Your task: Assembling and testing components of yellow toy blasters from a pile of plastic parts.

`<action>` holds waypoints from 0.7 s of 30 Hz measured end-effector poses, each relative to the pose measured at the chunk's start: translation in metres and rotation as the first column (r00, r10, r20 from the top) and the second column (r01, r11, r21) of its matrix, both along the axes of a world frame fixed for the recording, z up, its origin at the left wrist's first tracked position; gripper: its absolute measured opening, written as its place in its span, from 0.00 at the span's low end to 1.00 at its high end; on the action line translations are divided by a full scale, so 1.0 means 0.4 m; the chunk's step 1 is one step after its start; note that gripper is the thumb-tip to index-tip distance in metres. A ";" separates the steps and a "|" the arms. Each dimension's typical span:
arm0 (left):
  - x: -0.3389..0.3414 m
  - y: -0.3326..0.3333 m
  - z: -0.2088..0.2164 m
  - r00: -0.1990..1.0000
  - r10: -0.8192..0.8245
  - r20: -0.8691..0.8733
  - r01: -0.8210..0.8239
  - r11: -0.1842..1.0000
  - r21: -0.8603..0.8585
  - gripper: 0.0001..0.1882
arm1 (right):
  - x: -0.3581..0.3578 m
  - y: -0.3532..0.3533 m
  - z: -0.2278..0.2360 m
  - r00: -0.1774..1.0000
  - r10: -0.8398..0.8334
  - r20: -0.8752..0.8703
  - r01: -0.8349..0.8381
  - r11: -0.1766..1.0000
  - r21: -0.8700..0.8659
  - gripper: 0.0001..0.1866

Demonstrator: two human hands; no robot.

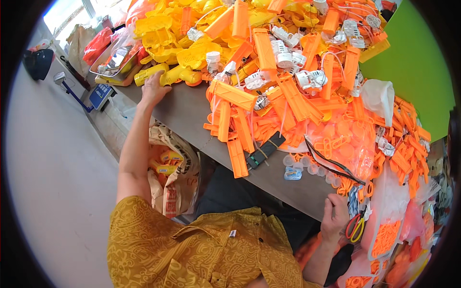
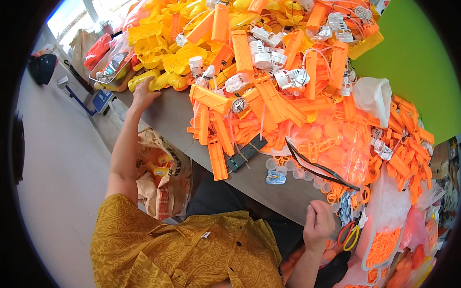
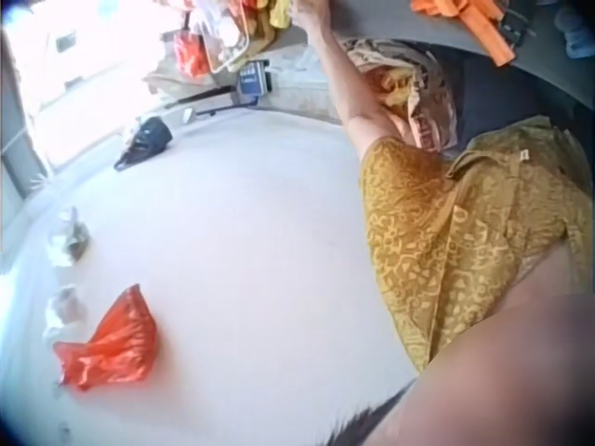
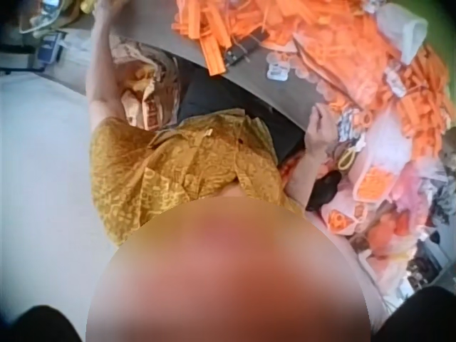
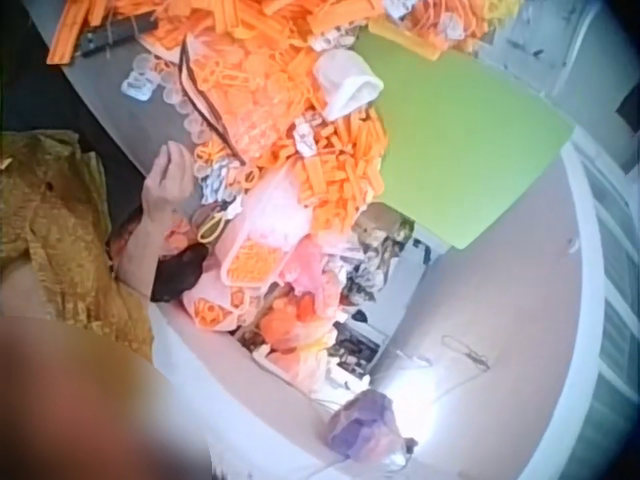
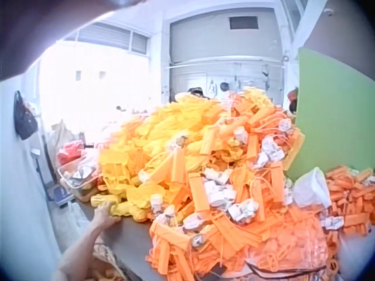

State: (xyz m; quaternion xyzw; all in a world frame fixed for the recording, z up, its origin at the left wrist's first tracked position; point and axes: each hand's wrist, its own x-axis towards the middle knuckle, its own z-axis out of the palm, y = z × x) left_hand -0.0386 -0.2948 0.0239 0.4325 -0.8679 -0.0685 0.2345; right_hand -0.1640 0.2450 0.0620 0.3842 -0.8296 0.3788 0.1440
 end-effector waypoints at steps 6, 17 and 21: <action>0.012 -0.055 -0.056 0.970 -0.190 -0.154 0.175 0.979 -0.107 0.21 | 0.006 -0.008 -0.008 1.000 0.005 0.021 -0.005 1.000 0.006 0.05; 0.107 -0.019 -0.016 0.851 -0.104 -0.515 -0.147 0.894 -0.422 0.16 | 0.014 -0.010 -0.027 0.996 0.067 0.055 -0.065 0.997 -0.036 0.07; 0.141 0.116 0.098 0.774 -0.206 -0.600 -0.052 0.922 -0.383 0.14 | 0.023 -0.017 -0.016 0.993 0.114 -0.012 -0.115 0.992 -0.046 0.08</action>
